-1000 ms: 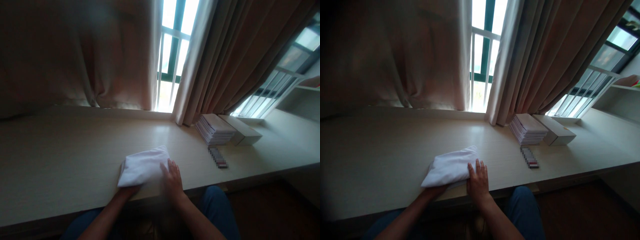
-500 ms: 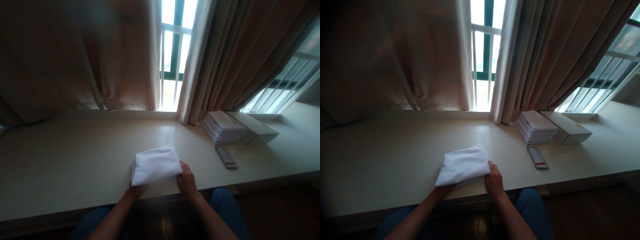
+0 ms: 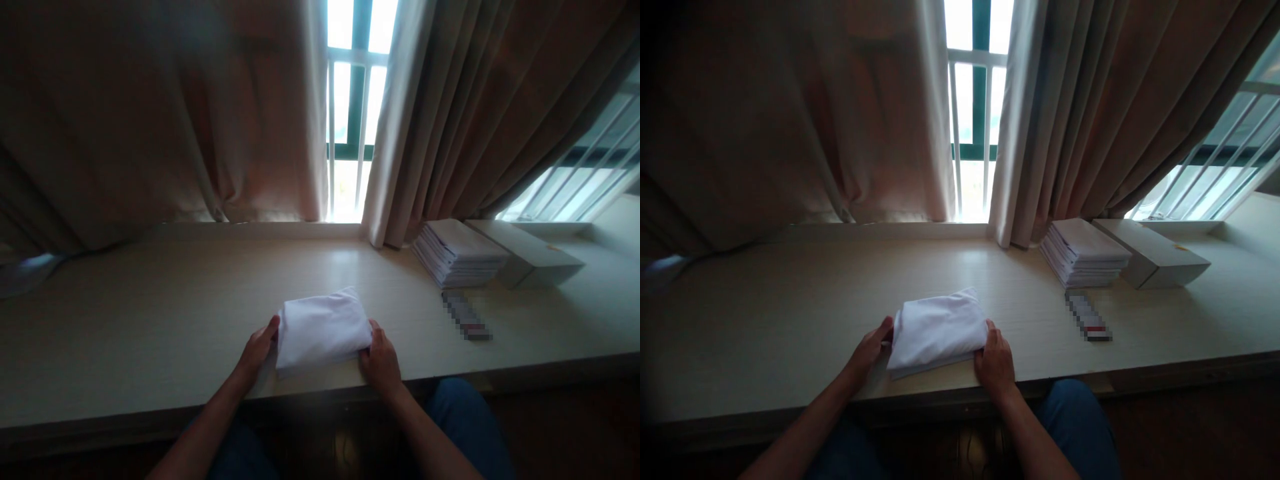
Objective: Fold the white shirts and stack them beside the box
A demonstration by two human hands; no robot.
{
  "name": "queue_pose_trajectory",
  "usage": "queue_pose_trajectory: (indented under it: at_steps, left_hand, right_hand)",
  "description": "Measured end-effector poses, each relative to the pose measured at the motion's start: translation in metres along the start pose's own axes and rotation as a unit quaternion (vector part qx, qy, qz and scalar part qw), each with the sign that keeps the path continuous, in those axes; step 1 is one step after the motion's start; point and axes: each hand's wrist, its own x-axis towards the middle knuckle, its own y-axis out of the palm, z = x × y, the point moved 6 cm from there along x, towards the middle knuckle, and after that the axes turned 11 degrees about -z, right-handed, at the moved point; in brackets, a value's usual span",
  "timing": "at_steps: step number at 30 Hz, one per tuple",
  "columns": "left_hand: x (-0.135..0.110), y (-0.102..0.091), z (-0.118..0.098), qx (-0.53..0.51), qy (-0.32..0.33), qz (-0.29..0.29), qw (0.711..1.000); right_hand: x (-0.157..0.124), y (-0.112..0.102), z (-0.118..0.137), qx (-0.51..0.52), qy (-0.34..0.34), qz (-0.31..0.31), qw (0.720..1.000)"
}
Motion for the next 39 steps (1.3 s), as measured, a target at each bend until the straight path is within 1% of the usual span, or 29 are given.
queue_pose_trajectory:
  at_steps: [2, 3, 5, 7, 10, 13, 17, 23, 24, 25, 26, 27, 29, 30, 32, 34, 35, 37, 39]
  left_hand:
    - [0.002, 0.006, 0.001, 0.033, 0.013, 0.040, 0.999]
    - [0.004, 0.009, 0.002, 0.063, 0.030, 0.043, 0.997]
    - [0.008, 0.010, 0.011, 0.100, 0.038, 0.026, 0.994]
    - [0.011, 0.011, 0.023, 0.113, 0.035, 0.009, 0.993]
    - [0.011, 0.011, 0.038, 0.110, 0.031, -0.001, 0.994]
    - [0.010, 0.009, 0.046, 0.103, 0.020, -0.016, 0.994]
    - [0.008, 0.008, 0.048, 0.111, 0.010, -0.043, 0.993]
    - [0.000, 0.005, 0.040, 0.171, 0.006, -0.080, 0.982]
    - [-0.002, 0.004, 0.037, 0.186, 0.016, -0.085, 0.979]
    - [-0.006, 0.002, 0.031, 0.206, 0.040, -0.095, 0.973]
    - [-0.010, 0.001, 0.022, 0.230, 0.079, -0.111, 0.964]
    - [-0.015, 0.001, 0.010, 0.254, 0.131, -0.132, 0.949]
    - [-0.028, 0.005, -0.017, 0.288, 0.248, -0.165, 0.910]
    - [-0.033, 0.011, -0.030, 0.298, 0.301, -0.164, 0.891]
    - [-0.041, 0.029, -0.050, 0.314, 0.377, -0.129, 0.862]
    - [-0.045, 0.050, -0.058, 0.344, 0.411, -0.081, 0.840]
    - [-0.045, 0.060, -0.057, 0.365, 0.413, -0.062, 0.832]
    - [-0.045, 0.075, -0.046, 0.406, 0.392, -0.037, 0.825]
    - [-0.046, 0.083, -0.028, 0.433, 0.363, -0.030, 0.824]
  right_hand:
    - [-0.001, 0.000, -0.001, 0.009, 0.002, -0.005, 1.000]
    - [-0.001, 0.000, -0.002, 0.014, 0.003, -0.005, 1.000]
    - [-0.002, 0.000, -0.003, 0.017, 0.010, -0.004, 1.000]
    - [-0.003, 0.001, -0.005, 0.003, 0.024, 0.000, 1.000]
    - [-0.003, 0.002, -0.008, -0.050, 0.048, 0.010, 0.998]
    - [-0.003, 0.001, -0.005, -0.087, 0.046, 0.024, 0.995]
    - [-0.001, -0.001, -0.001, -0.101, 0.044, 0.028, 0.994]
    - [0.000, -0.006, -0.001, -0.079, 0.045, 0.020, 0.996]
    - [-0.002, -0.008, -0.001, -0.071, 0.042, 0.011, 0.997]
    - [-0.003, -0.012, -0.001, -0.061, 0.036, 0.000, 0.997]
    - [-0.005, -0.016, 0.002, -0.047, 0.025, -0.012, 0.998]
    - [-0.006, -0.020, 0.005, -0.032, 0.009, -0.021, 0.999]
    - [-0.005, -0.027, 0.017, -0.003, -0.023, -0.034, 0.999]
    - [-0.001, -0.030, 0.024, 0.005, -0.037, -0.038, 0.999]
    - [0.012, -0.029, 0.041, 0.003, -0.056, -0.038, 0.998]
    - [0.030, -0.021, 0.058, -0.017, -0.074, -0.020, 0.997]
    - [0.038, -0.013, 0.065, -0.027, -0.083, 0.000, 0.996]
    - [0.050, 0.005, 0.070, -0.047, -0.091, 0.055, 0.993]
    - [0.051, 0.025, 0.066, -0.062, -0.092, 0.118, 0.987]
